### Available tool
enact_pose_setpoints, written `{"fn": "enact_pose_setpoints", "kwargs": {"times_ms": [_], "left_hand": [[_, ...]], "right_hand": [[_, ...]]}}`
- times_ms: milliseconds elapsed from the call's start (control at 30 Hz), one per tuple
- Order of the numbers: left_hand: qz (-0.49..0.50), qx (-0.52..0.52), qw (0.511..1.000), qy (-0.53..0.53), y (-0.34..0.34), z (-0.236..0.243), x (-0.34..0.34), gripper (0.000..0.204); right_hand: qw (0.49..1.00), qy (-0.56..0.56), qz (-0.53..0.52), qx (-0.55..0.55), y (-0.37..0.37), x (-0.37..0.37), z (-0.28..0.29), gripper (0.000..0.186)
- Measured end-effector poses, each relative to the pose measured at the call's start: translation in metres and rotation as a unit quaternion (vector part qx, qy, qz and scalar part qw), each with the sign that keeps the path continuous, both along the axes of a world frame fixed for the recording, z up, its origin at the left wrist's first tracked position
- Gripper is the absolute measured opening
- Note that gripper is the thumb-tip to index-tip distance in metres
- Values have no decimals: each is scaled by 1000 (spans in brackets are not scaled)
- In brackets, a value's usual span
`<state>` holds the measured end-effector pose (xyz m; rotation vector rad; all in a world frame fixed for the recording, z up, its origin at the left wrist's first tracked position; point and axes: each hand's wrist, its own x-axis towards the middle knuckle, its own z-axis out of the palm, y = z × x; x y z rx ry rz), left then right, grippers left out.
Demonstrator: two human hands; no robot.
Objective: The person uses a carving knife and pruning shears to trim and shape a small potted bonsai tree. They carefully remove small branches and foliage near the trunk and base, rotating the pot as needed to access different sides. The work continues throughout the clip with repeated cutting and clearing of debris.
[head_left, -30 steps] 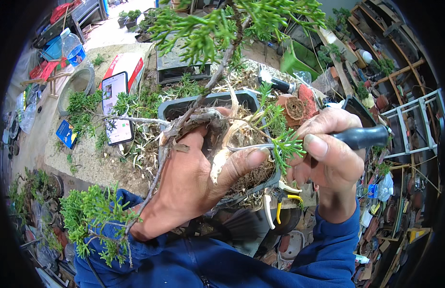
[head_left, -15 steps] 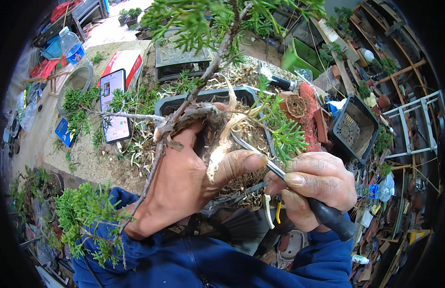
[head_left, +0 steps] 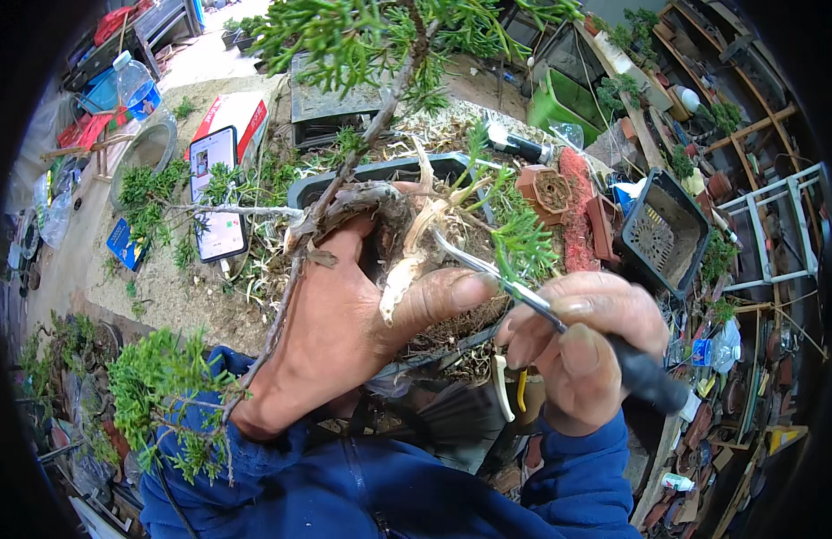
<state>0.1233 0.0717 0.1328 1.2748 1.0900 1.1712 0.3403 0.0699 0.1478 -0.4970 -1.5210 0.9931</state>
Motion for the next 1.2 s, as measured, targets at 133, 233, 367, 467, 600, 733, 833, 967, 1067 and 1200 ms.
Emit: {"fn": "enact_pose_setpoints", "kwargs": {"times_ms": [133, 233, 367, 467, 600, 733, 833, 967, 1067, 1200], "left_hand": [[10, -3, 1000, 2, -1, 1, 0, 76], [5, -17, 1000, -19, -1, 1, 1, 75], [3, 5, 1000, -4, 1, 1, 2, 73], [-1, -11, 998, -57, 1, 1, 3, 72], [-6, 5, 999, -44, 0, 1, 3, 73], [-9, 2, 997, -71, 1, 0, 3, 71], [-7, 0, 997, -82, 2, 1, 4, 70], [27, -12, 999, -34, -3, 4, 8, 70], [24, -32, 996, -75, -4, 4, 9, 68], [13, 40, 998, 53, 0, -3, 4, 70]], "right_hand": [[997, -20, 5, -72, 8, 0, 11, 11], [993, -5, 1, -121, 7, -2, 15, 9], [994, -74, -43, -62, 3, -3, 16, 10], [983, -156, -88, 42, -1, -2, 13, 12], [944, -259, -91, 185, -6, 1, 10, 17], [927, -277, -128, 219, -13, -1, 2, 31], [913, -280, -129, 268, -10, -2, -7, 41], [850, -285, -286, 339, -7, -9, -17, 41], [909, -185, -254, 275, -1, -8, -14, 37], [959, -67, -266, 64, 13, -11, -7, 37]]}}
